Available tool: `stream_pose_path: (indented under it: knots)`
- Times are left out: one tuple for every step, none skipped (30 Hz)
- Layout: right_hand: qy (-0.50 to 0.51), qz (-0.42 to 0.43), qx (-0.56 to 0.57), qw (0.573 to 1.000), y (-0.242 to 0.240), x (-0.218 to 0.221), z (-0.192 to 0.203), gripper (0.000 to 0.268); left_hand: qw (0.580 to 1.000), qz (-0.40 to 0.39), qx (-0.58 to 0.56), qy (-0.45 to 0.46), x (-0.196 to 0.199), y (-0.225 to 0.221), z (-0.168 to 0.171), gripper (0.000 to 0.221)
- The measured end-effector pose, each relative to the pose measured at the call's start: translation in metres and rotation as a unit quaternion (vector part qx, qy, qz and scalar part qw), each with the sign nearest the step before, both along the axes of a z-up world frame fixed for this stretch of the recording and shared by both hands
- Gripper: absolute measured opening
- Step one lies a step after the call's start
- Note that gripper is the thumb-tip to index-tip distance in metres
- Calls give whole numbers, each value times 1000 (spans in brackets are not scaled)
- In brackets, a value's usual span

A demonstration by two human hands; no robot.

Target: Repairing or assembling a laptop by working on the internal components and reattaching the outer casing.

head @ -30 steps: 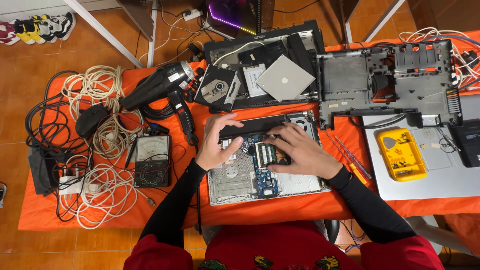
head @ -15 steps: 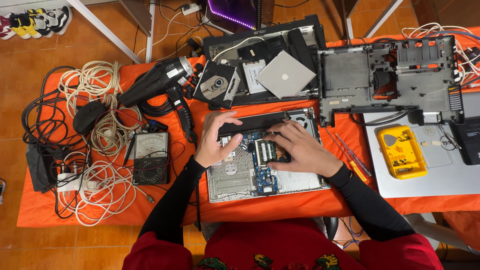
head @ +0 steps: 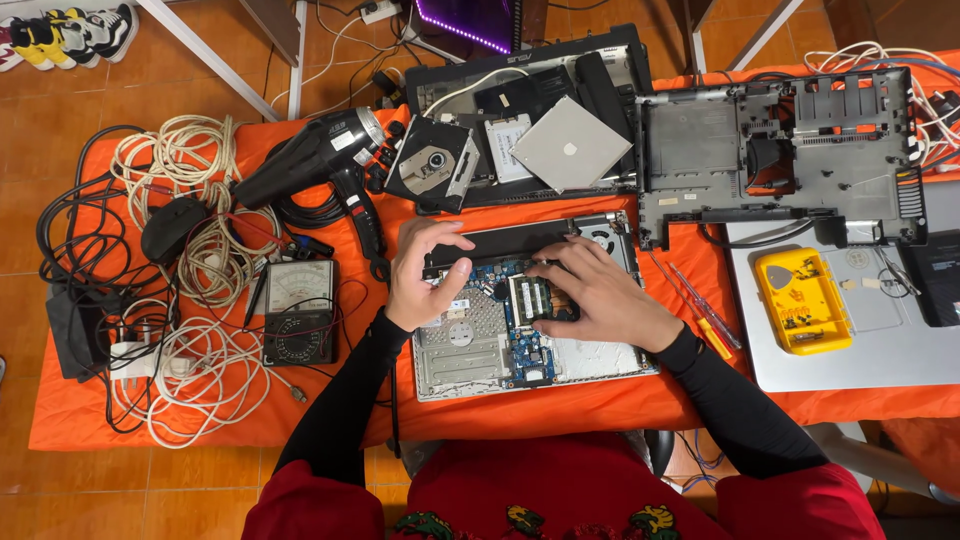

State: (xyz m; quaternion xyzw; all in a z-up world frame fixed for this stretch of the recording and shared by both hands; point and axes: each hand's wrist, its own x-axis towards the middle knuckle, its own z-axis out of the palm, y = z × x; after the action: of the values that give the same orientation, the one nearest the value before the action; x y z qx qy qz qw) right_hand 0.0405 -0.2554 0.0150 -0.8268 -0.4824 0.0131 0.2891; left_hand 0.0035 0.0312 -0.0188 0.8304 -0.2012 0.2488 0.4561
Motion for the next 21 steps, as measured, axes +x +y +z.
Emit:
stream_pose_path:
  knots:
    - [2, 0, 0, 1000, -1, 1, -2, 65, 1000, 0, 0, 2, 2, 0, 0, 37]
    - [5, 3, -2, 1000, -2, 1, -4, 65, 1000, 2, 6, -10, 2, 0, -1, 33]
    - [8, 6, -3, 1000, -3, 2, -7, 65, 1000, 4, 12, -22, 2, 0, -3, 30]
    - [19, 5, -6, 1000, -3, 2, -7, 65, 1000, 3, 9, -11, 3, 2, -7, 30]
    - [6, 9, -8, 1000, -3, 3, -7, 65, 1000, -17, -23, 8, 4, 3, -12, 31]
    - [-6, 12, -10, 1000, -3, 3, -8, 65, 997, -36, -56, 28, 3, 4, -18, 33]
    - [7, 12, -13, 1000, -4, 4, -7, 65, 997, -35, -60, 40, 2, 4, -13, 33]
    - [-1, 15, -10, 1000, -5, 4, -7, 66, 998, -23, -48, 20, 1, 4, -8, 30]
    - [-8, 18, -7, 1000, -5, 4, -7, 66, 999, -12, -35, -1, 1, 5, -2, 28]
    - [2, 17, -9, 1000, -6, 4, -9, 66, 999, -12, -37, 9, 0, 5, -2, 28]
    - [6, 18, -7, 1000, -8, 3, -10, 66, 998, -12, -64, 15, -2, 6, -1, 28]
    - [7, 20, -3, 1000, -8, 6, -11, 66, 996, -11, -90, 17, 0, 7, 0, 29]
    - [12, 20, -5, 1000, -9, 5, -11, 66, 996, -10, -91, 23, -1, 8, -2, 29]
    - [4, 20, -3, 1000, -9, 6, -11, 65, 992, -9, -122, 42, -1, 9, -4, 29]
    - [-5, 21, -1, 1000, -10, 6, -11, 63, 986, -7, -154, 62, -1, 11, -5, 29]
    - [-4, 22, -2, 1000, -9, 5, -10, 63, 986, -6, -154, 62, -1, 12, -6, 29]
    - [-3, 18, -4, 1000, -9, 4, -9, 61, 984, -6, -165, 69, 0, 13, -7, 29]
    - [-2, 14, -7, 1000, -9, 4, -8, 59, 982, -6, -176, 74, 1, 13, -7, 29]
    - [-3, 15, -8, 1000, -8, 5, -8, 59, 982, -5, -177, 73, 1, 14, -7, 29]
    - [-3, 15, -6, 1000, -8, 4, -8, 60, 983, -6, -172, 70, 1, 13, -7, 28]
    - [-3, 14, -5, 1000, -8, 4, -8, 60, 984, -6, -167, 67, 0, 13, -6, 28]
